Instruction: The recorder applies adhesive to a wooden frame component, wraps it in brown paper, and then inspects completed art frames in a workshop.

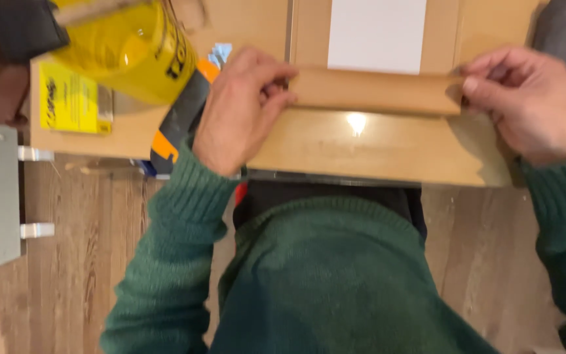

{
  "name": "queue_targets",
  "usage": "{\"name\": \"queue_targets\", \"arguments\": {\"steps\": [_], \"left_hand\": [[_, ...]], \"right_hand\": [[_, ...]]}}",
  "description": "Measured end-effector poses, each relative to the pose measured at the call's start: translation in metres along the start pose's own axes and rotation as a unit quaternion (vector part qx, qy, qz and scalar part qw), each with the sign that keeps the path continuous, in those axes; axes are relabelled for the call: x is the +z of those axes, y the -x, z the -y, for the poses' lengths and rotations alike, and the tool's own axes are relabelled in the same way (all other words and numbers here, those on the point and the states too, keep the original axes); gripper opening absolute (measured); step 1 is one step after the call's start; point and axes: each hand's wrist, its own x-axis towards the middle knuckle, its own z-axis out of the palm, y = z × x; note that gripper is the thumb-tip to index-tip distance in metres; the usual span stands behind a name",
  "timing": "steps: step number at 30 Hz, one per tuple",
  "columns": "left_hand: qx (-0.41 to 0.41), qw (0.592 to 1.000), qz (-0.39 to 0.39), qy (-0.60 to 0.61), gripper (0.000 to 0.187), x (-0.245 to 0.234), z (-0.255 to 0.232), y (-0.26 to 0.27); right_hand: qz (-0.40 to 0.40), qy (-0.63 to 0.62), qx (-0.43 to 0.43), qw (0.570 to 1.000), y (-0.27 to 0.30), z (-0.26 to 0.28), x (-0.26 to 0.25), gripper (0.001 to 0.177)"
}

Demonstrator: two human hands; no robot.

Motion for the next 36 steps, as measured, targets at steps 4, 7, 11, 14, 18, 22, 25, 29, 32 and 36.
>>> {"name": "queue_targets", "arguments": {"steps": [4, 7, 11, 14, 18, 22, 25, 29, 32, 36], "left_hand": [[-0.013, 1.000, 0.009, 0.013, 0.026, 0.000, 0.002, -0.005], [-0.034, 0.999, 0.017, 0.020, 0.026, 0.005, -0.002, 0.007], [-0.021, 1.000, 0.011, 0.011, 0.027, -0.002, -0.001, -0.005], [-0.029, 0.999, -0.004, 0.024, 0.028, 0.001, -0.009, 0.005], [0.019, 0.997, -0.037, -0.057, 0.036, 0.008, -0.028, 0.025], [0.061, 0.962, 0.009, -0.267, 0.072, 0.030, -0.052, 0.048], [0.048, 0.952, 0.037, -0.300, 0.091, 0.049, -0.053, 0.049], [0.035, 0.966, 0.064, -0.248, 0.106, 0.093, -0.069, 0.049], [0.060, 0.960, 0.123, -0.245, 0.107, 0.135, -0.093, 0.025], [0.111, 0.949, 0.165, -0.244, 0.101, 0.151, -0.112, 0.028]], "right_hand": [[0.004, 0.001, 0.012, 1.000, -0.006, 0.006, 0.000, 0.011], [0.009, -0.023, 0.025, 0.999, 0.008, -0.004, -0.003, 0.006], [-0.001, -0.062, 0.024, 0.998, -0.008, 0.007, -0.004, 0.006], [-0.006, -0.057, 0.029, 0.998, 0.001, 0.007, 0.000, 0.006], [-0.004, -0.078, 0.020, 0.997, -0.005, 0.007, -0.003, 0.006], [0.004, -0.104, 0.024, 0.994, 0.003, 0.008, -0.006, 0.007], [-0.010, -0.102, 0.007, 0.995, 0.003, 0.023, -0.008, 0.008], [-0.059, -0.092, -0.022, 0.994, 0.029, 0.021, -0.017, 0.007], [-0.075, -0.109, -0.042, 0.990, 0.043, 0.036, -0.008, 0.007], [-0.077, -0.090, -0.038, 0.992, 0.062, 0.035, -0.007, 0.009]]}}
